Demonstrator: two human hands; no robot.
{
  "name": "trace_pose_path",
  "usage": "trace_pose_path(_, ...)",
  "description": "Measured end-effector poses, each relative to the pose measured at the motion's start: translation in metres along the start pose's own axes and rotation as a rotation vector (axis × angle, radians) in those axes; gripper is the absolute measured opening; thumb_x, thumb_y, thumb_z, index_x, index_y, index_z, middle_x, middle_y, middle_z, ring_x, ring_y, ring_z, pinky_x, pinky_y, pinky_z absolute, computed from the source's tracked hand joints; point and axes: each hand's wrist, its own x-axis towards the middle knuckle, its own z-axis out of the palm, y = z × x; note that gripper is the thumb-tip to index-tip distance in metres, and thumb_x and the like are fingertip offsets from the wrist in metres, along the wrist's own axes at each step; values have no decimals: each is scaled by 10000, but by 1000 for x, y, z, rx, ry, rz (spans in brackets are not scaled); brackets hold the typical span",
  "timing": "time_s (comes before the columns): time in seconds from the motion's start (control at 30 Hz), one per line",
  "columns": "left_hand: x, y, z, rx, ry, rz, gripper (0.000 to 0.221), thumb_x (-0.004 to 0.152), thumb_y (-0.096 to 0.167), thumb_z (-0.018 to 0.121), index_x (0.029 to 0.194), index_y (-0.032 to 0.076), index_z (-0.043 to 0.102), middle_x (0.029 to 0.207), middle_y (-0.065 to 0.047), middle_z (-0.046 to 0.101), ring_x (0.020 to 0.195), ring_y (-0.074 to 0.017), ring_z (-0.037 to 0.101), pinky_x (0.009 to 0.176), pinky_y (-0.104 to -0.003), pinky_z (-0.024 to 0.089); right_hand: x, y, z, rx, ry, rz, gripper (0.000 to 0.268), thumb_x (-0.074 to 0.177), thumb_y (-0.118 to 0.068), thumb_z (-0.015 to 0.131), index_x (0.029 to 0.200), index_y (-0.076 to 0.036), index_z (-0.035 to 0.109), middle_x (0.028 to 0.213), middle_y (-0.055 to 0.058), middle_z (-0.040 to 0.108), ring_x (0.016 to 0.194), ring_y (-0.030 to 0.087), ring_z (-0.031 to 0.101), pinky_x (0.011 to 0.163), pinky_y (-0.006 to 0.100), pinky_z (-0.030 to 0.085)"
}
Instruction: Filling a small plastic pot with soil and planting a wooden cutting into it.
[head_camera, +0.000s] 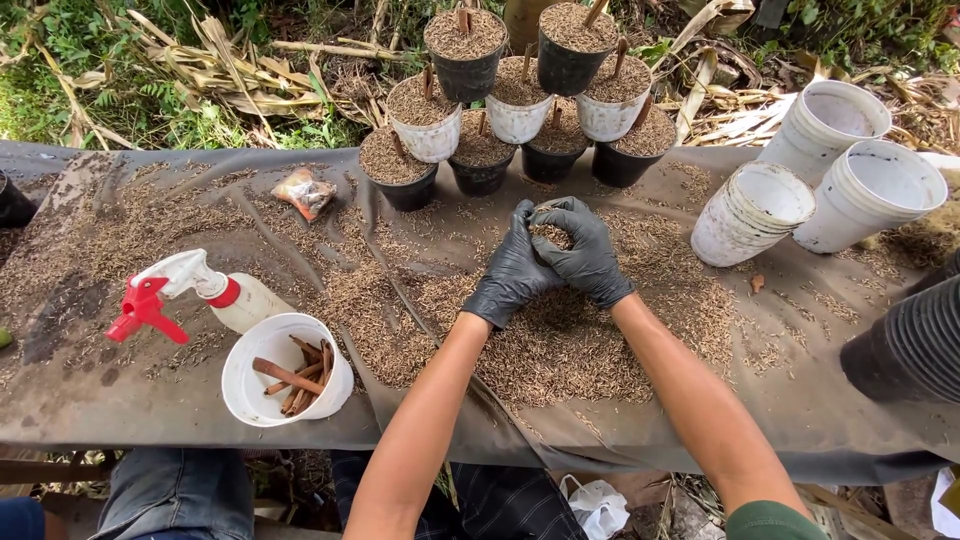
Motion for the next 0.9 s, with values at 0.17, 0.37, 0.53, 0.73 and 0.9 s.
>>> trace_pose_path(0.17, -8, 9, -5, -35, 3, -34, 1103, 715, 265, 832, 1580, 144, 158, 1225, -256, 619, 1169, -432, 644, 988, -516, 551, -2, -10, 0, -2, -6, 8, 186, 819, -50, 830, 994, -69, 772, 1069, 195, 699, 1042, 440, 657, 911, 522, 524)
trace_pose_path(0.37, -15, 22, -10, -79, -7, -68, 1087, 746, 273, 808, 1596, 160, 140, 1290, -273, 588, 1210, -427, 622, 1025, -508, 535, 2, -14, -2, -31, -21, 10, 195, 796, -36, 811, 982, -66, 763, 1068, 197, 695, 1050, 450, 654, 910, 533, 521)
trace_pose_path(0.53, -23, 31, -16, -110, -17, -103, 1075, 769, 278, 791, 1608, 173, 127, 1339, -285, 564, 1240, -423, 605, 1054, -502, 522, -2, 1, 0, -73, -39, 3, 196, 803, -52, 801, 989, -103, 763, 1084, 156, 690, 1079, 430, 642, 931, 519, 523)
trace_pose_path(0.73, -29, 48, -19, -149, -31, -142, 1059, 800, 286, 767, 1624, 189, 109, 1404, -302, 532, 1281, -419, 583, 1091, -495, 505, -3, 10, -1, -190, -92, -14, 210, 778, -77, 794, 979, -125, 758, 1094, 137, 677, 1096, 409, 638, 923, 510, 525)
trace_pose_path(0.9, -36, 60, -23, -199, -43, -183, 1043, 831, 293, 743, 1641, 205, 91, 1469, -320, 500, 1321, -414, 560, 1129, -487, 488, -3, 13, -2, -176, -132, -38, 274, 762, -81, 757, 1025, -157, 761, 1128, 136, 665, 1146, 398, 600, 956, 508, 504)
